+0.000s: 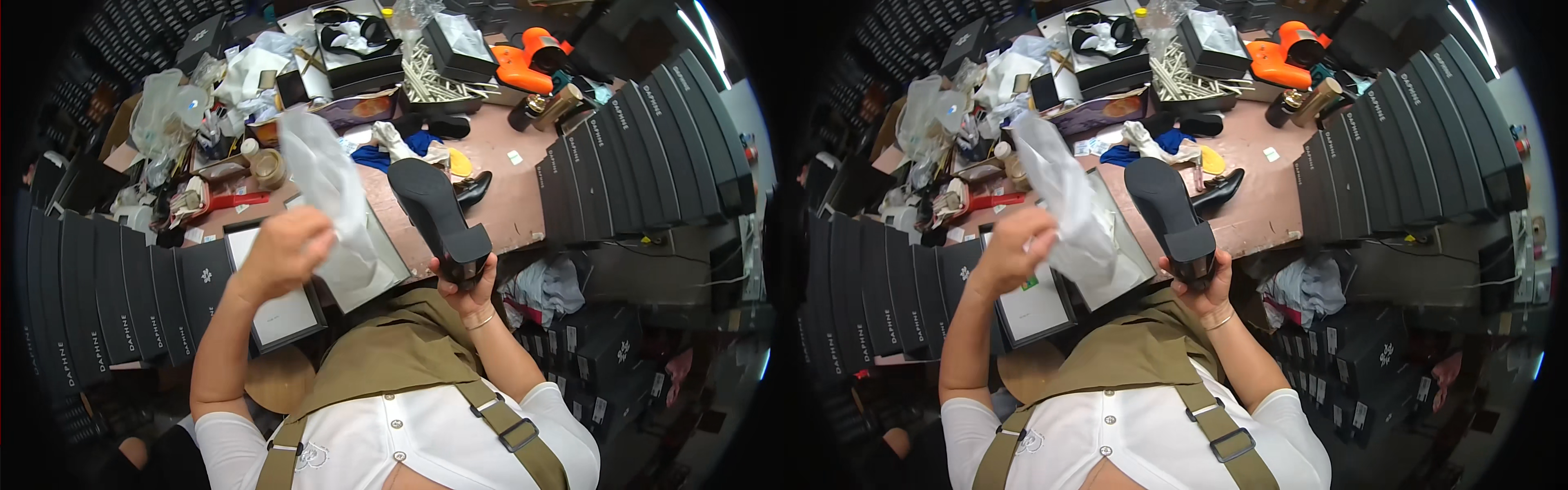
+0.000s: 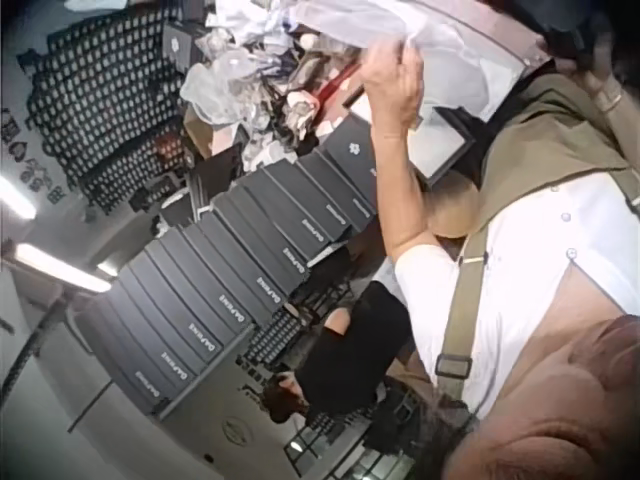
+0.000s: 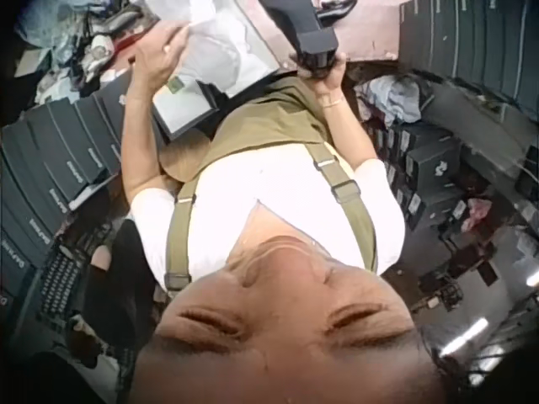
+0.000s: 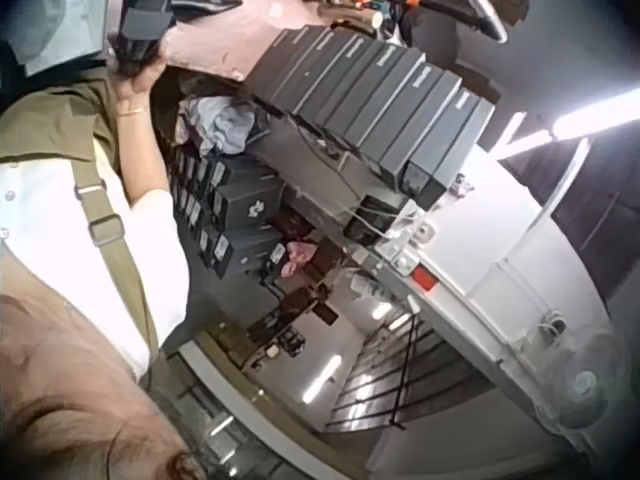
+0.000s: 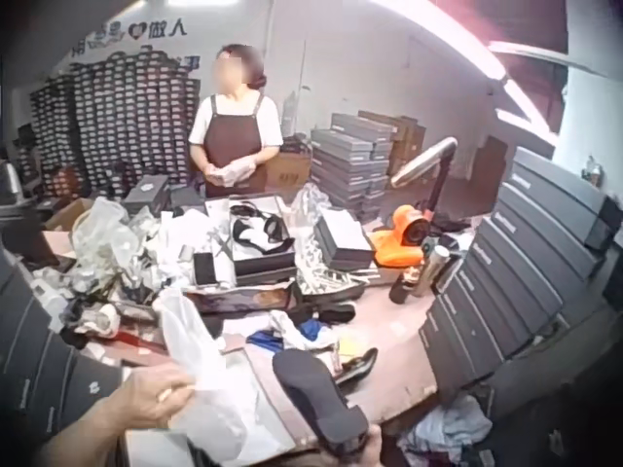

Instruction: Inspecting, cleaning with a cloth, and packing high-heeled shoes into boxes at a finishing station.

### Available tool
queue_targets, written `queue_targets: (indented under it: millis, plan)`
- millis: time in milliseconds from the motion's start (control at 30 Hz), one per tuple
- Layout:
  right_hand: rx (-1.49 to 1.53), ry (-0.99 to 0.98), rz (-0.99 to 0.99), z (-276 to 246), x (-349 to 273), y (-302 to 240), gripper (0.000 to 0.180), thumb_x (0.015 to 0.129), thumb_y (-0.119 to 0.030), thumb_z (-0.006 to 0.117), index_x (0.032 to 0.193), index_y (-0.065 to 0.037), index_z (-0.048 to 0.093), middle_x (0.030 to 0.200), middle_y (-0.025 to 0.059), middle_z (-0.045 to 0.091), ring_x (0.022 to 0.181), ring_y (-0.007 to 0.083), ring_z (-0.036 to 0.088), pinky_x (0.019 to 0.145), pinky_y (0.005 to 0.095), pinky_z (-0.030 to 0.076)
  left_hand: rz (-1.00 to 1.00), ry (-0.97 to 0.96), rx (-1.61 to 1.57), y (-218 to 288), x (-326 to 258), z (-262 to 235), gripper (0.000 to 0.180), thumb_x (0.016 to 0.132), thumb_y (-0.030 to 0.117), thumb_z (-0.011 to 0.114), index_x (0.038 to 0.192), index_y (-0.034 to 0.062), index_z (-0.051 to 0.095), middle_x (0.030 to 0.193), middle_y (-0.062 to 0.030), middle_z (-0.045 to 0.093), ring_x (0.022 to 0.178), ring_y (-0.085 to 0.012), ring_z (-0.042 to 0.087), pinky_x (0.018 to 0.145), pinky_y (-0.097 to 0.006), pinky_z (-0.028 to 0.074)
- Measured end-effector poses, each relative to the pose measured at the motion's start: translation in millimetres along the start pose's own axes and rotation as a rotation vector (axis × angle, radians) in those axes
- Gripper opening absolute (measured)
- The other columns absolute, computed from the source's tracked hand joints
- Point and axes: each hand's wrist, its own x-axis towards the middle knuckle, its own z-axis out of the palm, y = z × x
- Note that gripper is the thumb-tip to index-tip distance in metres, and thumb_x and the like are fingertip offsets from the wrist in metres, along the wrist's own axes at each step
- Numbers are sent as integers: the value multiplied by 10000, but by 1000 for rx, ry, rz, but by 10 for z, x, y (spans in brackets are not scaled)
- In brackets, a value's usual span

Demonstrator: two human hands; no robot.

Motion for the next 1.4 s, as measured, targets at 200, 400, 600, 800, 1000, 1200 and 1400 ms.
queue_targets:
  millis: [200,400,600,800,1000,1200,1400]
  plan:
    - [-37,-25,-47,79,-230,32,532,861,-477,544,1236,-101,573,1178,158,625,1124,398,585,574,358,553,-192,-383,741,-98,71,74,324,895,237,549,665,16,608,684,-145,600,684,-326,620,654,-415,494]
    - [-496,61,-253,676,-688,172,747,784,-492,627,1241,88,517,1137,219,623,911,353,666,650,434,572,189,135,938,-86,314,-682,57,799,73,597,819,42,553,823,-109,575,794,-290,613,656,-377,513]
    - [-765,-104,182,1289,-858,209,850,696,-431,741,1272,134,477,1112,221,628,848,280,684,782,392,565,311,186,594,52,-176,-23,447,733,-60,578,1177,-7,559,1121,-155,589,927,-306,632,741,-358,546]
    - [-976,292,207,717,-248,613,398,913,-253,616,1201,11,542,1044,86,631,912,142,619,683,308,561,285,65,346,343,-844,504,427,745,-58,541,1171,-32,561,1331,-145,516,916,-265,645,713,-322,549]
    - [-554,357,13,703,-208,1127,405,858,-113,658,1236,-29,538,1161,73,607,1071,180,579,969,385,474,318,241,161,386,-1056,801,451,721,-48,597,1172,-16,604,1327,-129,549,768,-225,651,671,-316,545]
    - [-488,191,183,589,-7,999,466,961,-250,527,1343,5,448,1290,130,549,1144,243,564,1017,368,440,434,188,93,479,-1155,898,436,724,-50,592,1154,14,635,1198,-134,634,815,-222,679,702,-297,560]
    - [-1525,88,-231,463,-21,1314,383,931,-106,549,1292,3,483,1227,106,566,1116,194,558,950,328,471,395,463,-89,420,-906,839,379,768,-52,586,1135,12,651,1172,-150,641,891,-258,689,737,-323,579]
